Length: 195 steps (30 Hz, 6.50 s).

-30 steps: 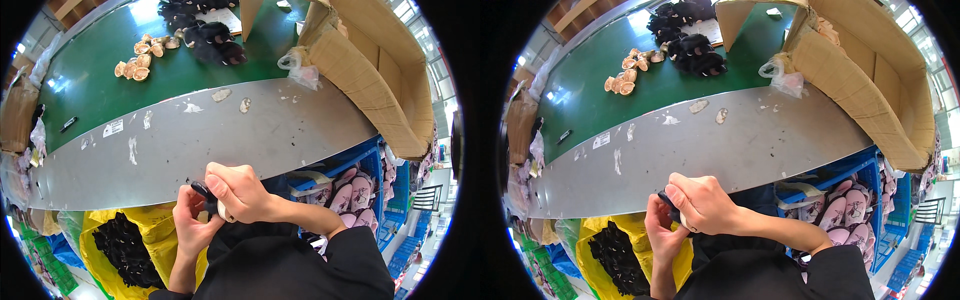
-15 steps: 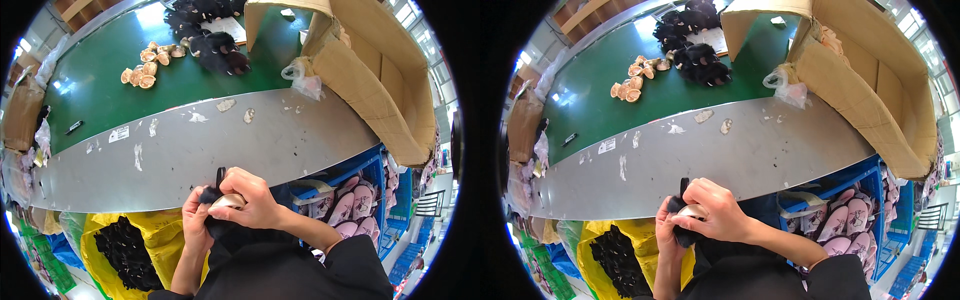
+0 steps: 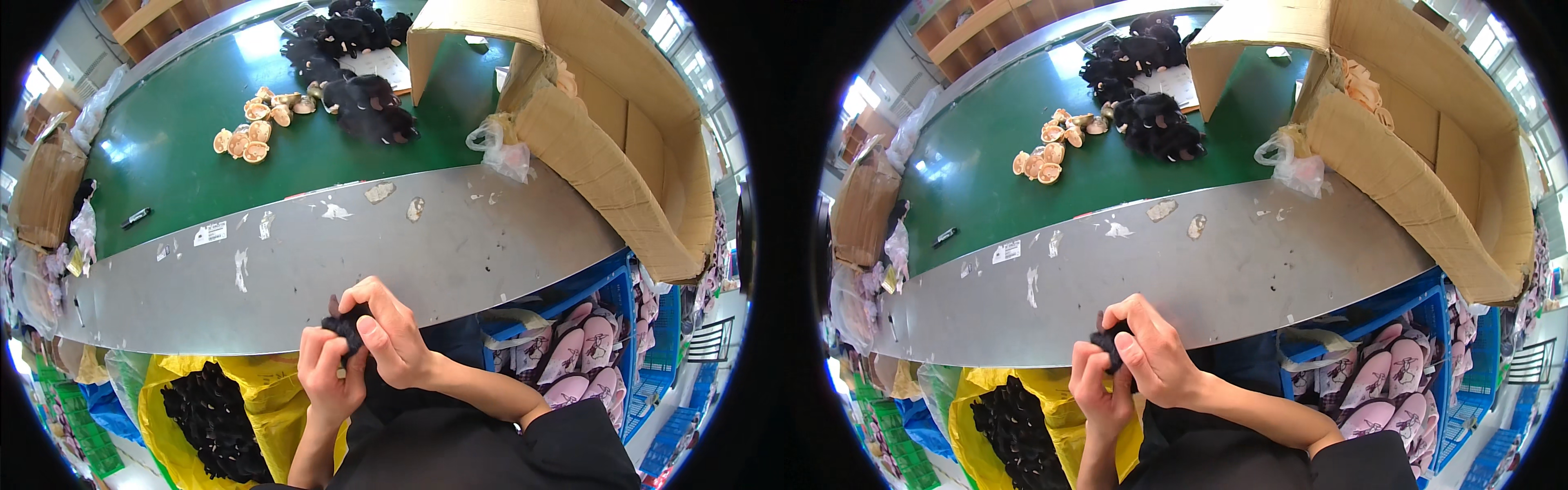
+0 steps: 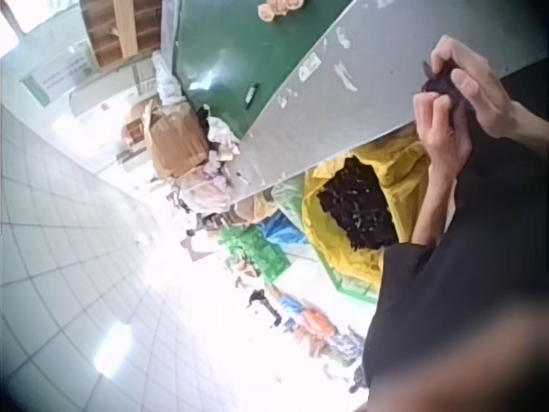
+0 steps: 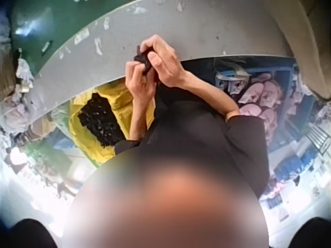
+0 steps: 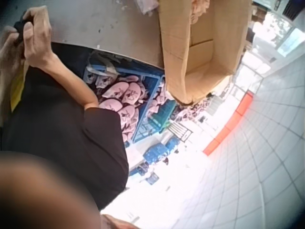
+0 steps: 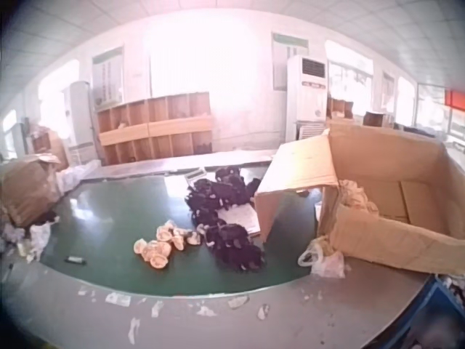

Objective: The person repeatedly picks up black slipper uppers and beige insoles, inserts the insoles into the uppers, and places the assembled slippers on the table. The person handles items one at a time and continues the same assembly cycle throughout the clip.

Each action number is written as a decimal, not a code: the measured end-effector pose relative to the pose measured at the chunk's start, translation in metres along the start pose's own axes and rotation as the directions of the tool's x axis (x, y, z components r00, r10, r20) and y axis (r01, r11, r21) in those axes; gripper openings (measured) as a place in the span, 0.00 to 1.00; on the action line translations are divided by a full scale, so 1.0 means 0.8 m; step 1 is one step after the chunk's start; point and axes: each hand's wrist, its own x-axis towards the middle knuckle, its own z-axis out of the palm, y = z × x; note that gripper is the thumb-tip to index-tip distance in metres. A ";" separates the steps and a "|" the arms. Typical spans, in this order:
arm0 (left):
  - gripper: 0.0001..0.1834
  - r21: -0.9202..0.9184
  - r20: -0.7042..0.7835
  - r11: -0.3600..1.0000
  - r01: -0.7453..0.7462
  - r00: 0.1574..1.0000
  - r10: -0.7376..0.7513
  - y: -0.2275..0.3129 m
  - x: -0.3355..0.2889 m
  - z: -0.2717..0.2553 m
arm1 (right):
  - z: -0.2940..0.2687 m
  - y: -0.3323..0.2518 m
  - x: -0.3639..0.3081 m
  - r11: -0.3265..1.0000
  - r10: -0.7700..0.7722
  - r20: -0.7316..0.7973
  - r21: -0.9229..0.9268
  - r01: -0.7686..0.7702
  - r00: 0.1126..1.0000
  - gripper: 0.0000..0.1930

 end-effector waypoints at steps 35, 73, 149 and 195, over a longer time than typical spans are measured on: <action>0.09 -0.090 -0.318 0.994 0.055 0.945 -0.082 -0.022 -0.017 0.000 | -0.003 -0.024 0.000 0.916 0.004 0.041 -0.400 0.013 0.999 0.22; 0.25 -0.534 -0.648 0.286 0.796 -0.168 -0.743 -0.274 -0.494 -0.299 | 0.086 0.179 0.294 0.655 -0.058 0.548 -0.610 0.445 0.835 0.11; 0.23 -0.589 0.439 0.419 0.691 0.708 -0.553 0.027 -0.009 0.012 | -0.040 -0.011 -0.019 0.907 0.411 -0.077 -0.064 -0.416 0.908 0.22; 0.28 -0.713 0.380 0.285 0.641 0.694 -0.611 0.025 0.008 0.013 | -0.043 -0.010 -0.005 0.982 0.150 -0.181 -0.085 -0.167 0.972 0.12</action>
